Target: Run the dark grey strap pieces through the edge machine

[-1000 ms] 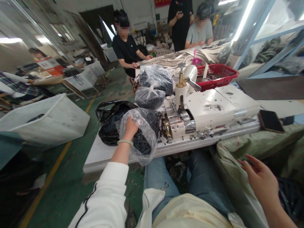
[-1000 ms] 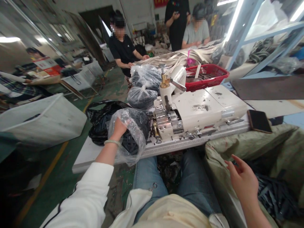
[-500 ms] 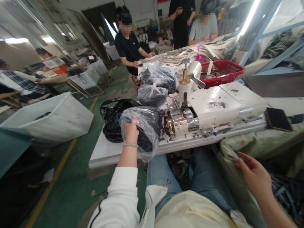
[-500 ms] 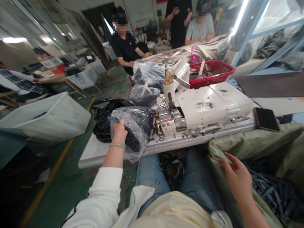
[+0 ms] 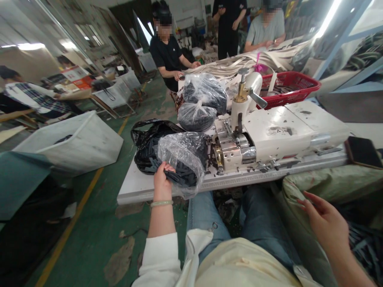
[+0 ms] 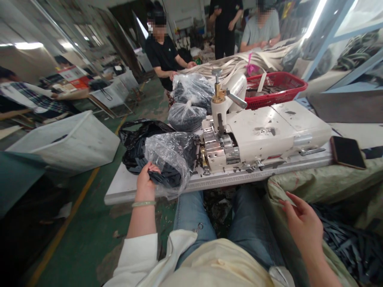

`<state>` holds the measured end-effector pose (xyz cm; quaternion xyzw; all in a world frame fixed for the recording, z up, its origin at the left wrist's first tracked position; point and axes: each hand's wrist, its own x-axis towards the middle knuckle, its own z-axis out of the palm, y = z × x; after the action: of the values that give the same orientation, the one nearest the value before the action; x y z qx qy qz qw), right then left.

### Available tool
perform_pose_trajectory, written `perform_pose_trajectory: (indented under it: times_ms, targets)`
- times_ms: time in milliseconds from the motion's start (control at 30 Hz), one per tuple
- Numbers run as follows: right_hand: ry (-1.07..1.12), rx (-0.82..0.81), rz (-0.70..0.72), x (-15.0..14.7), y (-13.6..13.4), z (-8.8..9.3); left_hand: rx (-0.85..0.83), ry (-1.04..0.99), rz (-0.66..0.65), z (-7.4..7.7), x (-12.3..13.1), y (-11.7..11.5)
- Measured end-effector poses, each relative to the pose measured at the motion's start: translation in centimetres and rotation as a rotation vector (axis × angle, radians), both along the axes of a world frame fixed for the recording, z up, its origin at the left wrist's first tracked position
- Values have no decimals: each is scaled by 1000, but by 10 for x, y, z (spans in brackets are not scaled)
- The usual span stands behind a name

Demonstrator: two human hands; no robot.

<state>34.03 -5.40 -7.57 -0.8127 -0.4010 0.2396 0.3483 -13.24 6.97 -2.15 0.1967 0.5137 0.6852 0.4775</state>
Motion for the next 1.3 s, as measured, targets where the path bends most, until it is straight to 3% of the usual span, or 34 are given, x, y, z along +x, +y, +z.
perform_pose_trajectory:
  times_ms: [100, 200, 233, 267, 400, 533, 700, 900, 1000, 1300]
  targets:
    - [-34, 75, 11, -15, 2, 8, -28, -147, -74, 18, 4, -26]
    - [150, 189, 163, -44, 3, 20, -50, -250, -175, 35, 26, -57]
    - [249, 211, 241, -56, 4, 25, -63, -287, -239, 40, 38, -67]
    - [355, 219, 328, -70, 4, 30, -90, -364, -390, 43, 52, -78]
    - [753, 164, 650, -124, 10, 54, -214, -419, -860, 45, 108, -113]
    - [846, 140, 717, -153, 21, 72, -330, -379, -1031, 36, 145, -128]
    - [751, 88, 691, -153, 24, 74, -385, -340, -1048, 27, 163, -129]
    - [890, 276, 314, -129, 29, 65, -353, -342, -966, 28, 157, -127]
    - [1019, 352, 205, -120, 34, 65, -305, -340, -910, 30, 152, -124]
    - [1151, 333, 151, -123, 31, 59, -266, -240, -770, 31, 170, -123]
